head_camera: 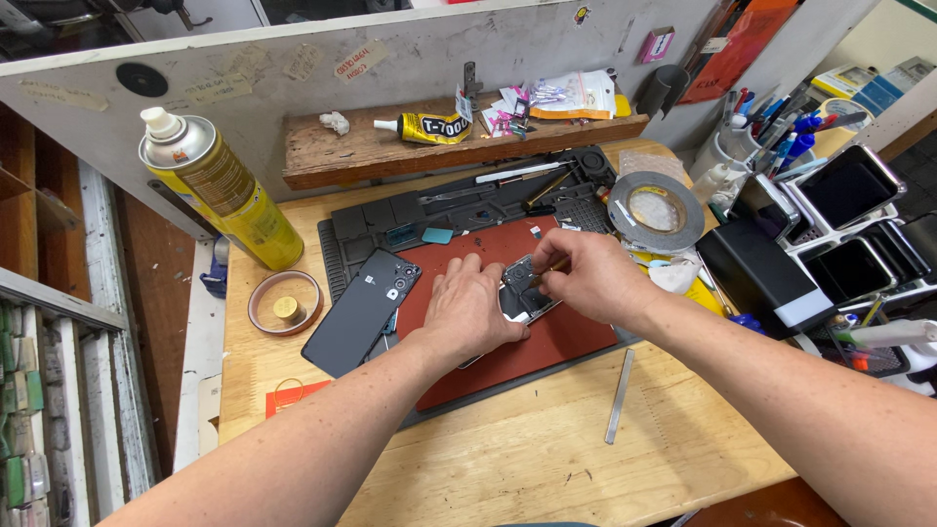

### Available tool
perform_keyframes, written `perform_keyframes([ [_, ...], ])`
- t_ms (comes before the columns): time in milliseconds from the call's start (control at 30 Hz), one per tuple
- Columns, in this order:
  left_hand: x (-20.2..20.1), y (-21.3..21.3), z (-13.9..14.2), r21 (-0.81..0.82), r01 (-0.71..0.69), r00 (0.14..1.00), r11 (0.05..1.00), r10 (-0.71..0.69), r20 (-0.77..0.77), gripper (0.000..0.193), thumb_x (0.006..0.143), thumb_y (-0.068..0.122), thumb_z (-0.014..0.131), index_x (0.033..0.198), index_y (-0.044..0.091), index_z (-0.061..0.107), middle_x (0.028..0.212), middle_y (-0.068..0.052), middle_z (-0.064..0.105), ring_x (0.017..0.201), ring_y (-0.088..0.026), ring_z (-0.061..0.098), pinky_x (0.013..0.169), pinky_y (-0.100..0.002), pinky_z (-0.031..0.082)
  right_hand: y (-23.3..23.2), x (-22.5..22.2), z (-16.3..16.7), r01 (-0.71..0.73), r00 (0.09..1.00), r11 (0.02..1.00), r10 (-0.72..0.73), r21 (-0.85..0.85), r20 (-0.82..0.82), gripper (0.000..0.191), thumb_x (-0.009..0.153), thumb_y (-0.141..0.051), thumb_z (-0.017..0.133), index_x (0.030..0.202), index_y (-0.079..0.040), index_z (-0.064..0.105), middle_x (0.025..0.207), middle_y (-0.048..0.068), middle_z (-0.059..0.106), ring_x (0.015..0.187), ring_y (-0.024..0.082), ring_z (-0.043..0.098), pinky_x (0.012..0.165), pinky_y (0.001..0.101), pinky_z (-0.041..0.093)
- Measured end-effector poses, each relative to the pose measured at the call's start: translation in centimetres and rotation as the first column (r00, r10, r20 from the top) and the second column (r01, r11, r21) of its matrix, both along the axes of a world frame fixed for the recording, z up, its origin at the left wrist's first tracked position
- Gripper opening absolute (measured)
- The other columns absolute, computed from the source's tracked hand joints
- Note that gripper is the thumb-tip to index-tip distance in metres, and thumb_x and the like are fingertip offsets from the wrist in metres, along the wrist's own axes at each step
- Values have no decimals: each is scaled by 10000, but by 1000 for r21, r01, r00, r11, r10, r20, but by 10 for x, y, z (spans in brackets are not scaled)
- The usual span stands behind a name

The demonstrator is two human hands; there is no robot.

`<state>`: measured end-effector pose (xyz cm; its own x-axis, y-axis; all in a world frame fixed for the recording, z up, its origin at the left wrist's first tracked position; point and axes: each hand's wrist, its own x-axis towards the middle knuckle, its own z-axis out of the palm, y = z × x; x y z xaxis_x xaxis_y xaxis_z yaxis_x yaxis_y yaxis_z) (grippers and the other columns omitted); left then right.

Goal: The person disassembles a smartphone, removes the back cover, and uses a screwdriver to remove screws from the internal frame. They then reassemble the phone by placing the back cover back on and securing it with screws.

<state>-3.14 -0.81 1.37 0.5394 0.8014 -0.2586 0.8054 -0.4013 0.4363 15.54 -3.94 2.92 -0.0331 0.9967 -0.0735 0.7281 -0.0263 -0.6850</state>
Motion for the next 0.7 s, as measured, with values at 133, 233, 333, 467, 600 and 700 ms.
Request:
perform_keyframes([
  [133,0,0,-2,16,0,1000,1000,0,19,869,634,413,921,1357,60,596,1244,-123,542,1241,-289,468,1048,-435,412,1,-8,6,-112,980,990,96,87,173,175,825,-86,704,998,-68,708,931,137,778,878,291,769,777,391,602],
  [233,-1,0,-3,23,-1,1000,1000,0,24,862,634,403,922,1353,52,601,1252,-123,541,1243,-291,471,1054,-437,411,5,-17,13,-232,921,965,176,126,348,137,872,-146,703,969,-53,678,928,161,756,891,373,721,765,461,570],
  [333,-1,0,-4,21,-1,999,1000,0,33,895,625,402,929,1374,53,586,1242,-120,547,1230,-286,480,1063,-437,403,12,-19,23,-347,862,934,284,81,419,273,836,-224,760,966,-23,627,877,183,732,878,404,698,737,502,546],
  [467,-1,0,-3,9,-1,1000,1000,1,24,881,633,413,923,1373,62,596,1231,-120,557,1232,-282,484,1059,-433,416,19,-21,32,-285,889,959,270,-16,369,189,850,-157,663,1023,-80,666,881,176,743,873,382,719,743,478,570],
  [600,-2,0,-2,24,-7,999,1000,6,38,893,628,409,932,1373,57,590,1233,-124,546,1224,-287,480,1060,-434,410,20,-24,35,-254,866,966,247,-43,434,185,860,-189,666,1009,-82,685,874,177,743,883,386,716,765,484,567],
  [700,0,-1,-2,8,-10,999,1000,10,32,892,624,404,932,1373,62,591,1236,-117,547,1228,-281,480,1058,-430,413,16,-25,37,-234,887,972,218,-11,408,181,827,-156,666,986,-76,695,892,167,744,892,382,715,776,485,566],
])
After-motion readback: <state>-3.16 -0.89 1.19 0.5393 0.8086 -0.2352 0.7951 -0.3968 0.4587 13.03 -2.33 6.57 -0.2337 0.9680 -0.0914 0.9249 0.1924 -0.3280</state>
